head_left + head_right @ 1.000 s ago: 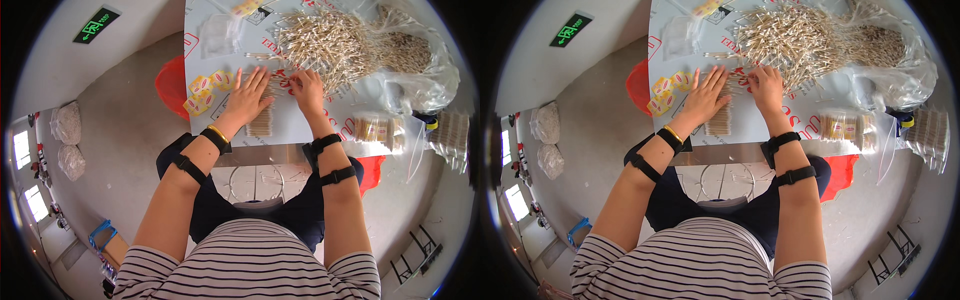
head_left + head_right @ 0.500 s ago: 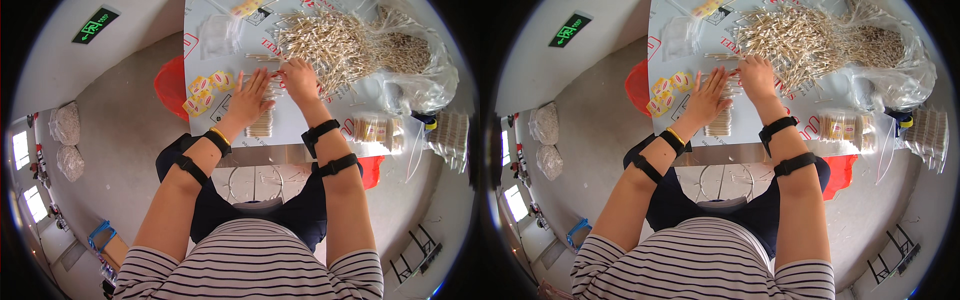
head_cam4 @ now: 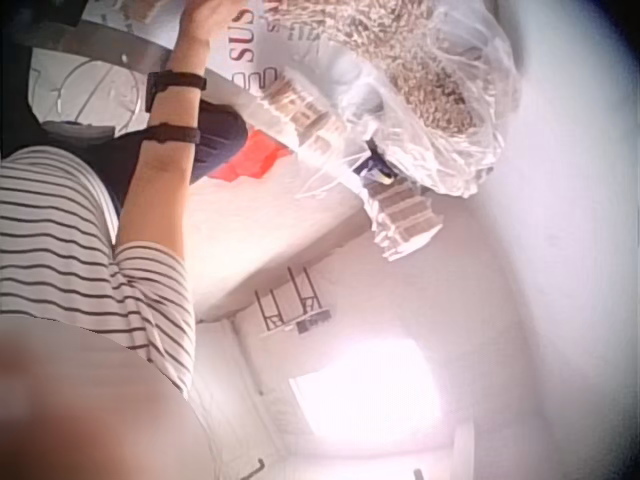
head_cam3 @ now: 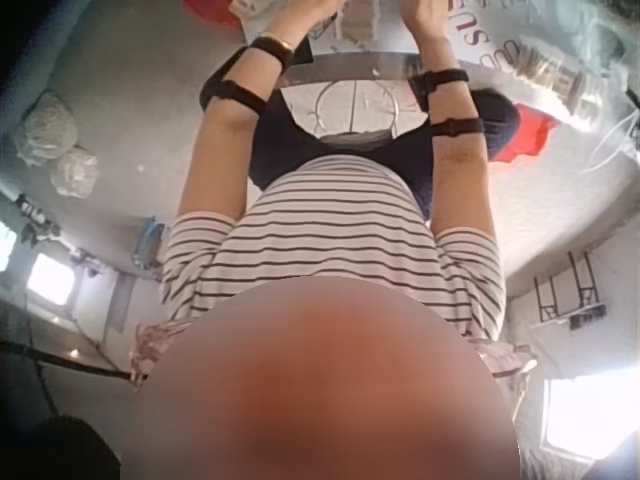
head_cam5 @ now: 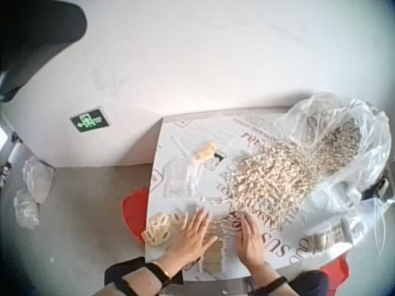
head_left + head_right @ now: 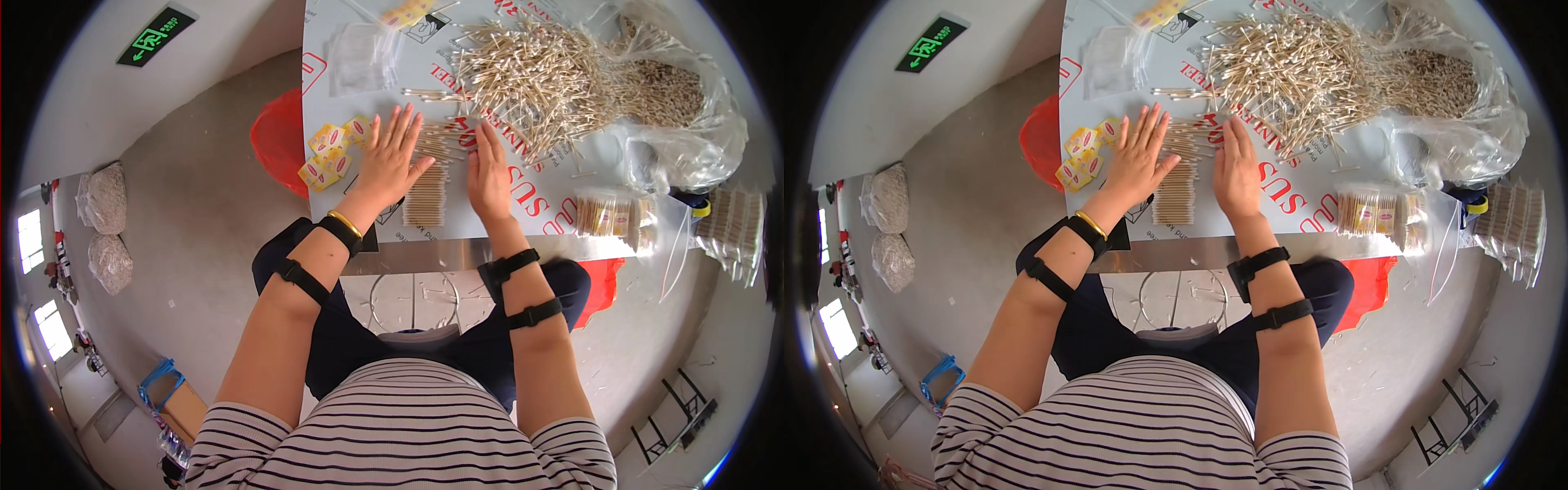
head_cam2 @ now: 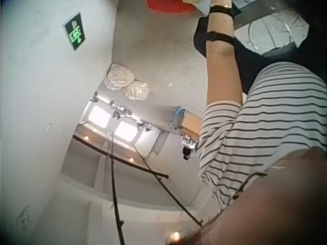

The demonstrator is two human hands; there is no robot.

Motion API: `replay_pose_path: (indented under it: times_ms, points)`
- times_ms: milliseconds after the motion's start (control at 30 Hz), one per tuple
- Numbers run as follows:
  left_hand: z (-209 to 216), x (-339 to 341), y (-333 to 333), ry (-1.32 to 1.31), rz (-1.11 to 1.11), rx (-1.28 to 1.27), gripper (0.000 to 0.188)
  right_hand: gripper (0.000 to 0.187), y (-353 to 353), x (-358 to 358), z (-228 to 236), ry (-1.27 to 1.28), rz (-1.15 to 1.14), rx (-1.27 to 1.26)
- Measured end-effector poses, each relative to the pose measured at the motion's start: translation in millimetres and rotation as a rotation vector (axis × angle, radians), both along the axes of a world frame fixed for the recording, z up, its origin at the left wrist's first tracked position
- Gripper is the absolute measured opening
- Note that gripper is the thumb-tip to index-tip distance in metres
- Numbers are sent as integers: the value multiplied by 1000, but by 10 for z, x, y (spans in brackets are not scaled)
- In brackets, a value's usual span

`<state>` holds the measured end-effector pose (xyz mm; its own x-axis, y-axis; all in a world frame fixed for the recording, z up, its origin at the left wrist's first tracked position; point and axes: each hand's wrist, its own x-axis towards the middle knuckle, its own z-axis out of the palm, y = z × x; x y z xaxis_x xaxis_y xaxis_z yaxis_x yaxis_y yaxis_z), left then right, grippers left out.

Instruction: The person is manually counting and packing cotton swabs into small plastic bags at a workstation.

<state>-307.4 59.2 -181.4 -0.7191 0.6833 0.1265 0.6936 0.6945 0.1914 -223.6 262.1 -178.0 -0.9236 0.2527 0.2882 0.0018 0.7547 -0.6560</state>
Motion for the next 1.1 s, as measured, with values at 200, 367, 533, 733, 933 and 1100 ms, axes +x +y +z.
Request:
replay_pose_path:
  times_ms: [200, 367, 533, 733, 933, 1100]
  points:
    - [-53, 21, 161, -84, -57, 137, 84, 66, -339, -100, -122, -85, 76, 142]
    - [-51, -13, 171, -93, -90, 192, 85, 63, -323, -132, -92, -85, 135, 86]
    - [9, -24, 147, -53, -125, 76, 81, 42, 144, -283, 75, 32, 33, 225]
    - [19, 2, 134, 5, -123, 0, 80, 19, 331, -532, 147, -74, -26, 372]
    - [-5, 20, 100, 25, -116, 50, 80, 10, 95, -802, 176, -103, 88, 391]
    - [33, 22, 147, 30, -86, 149, 79, 12, -60, -855, 109, -24, 100, 172]
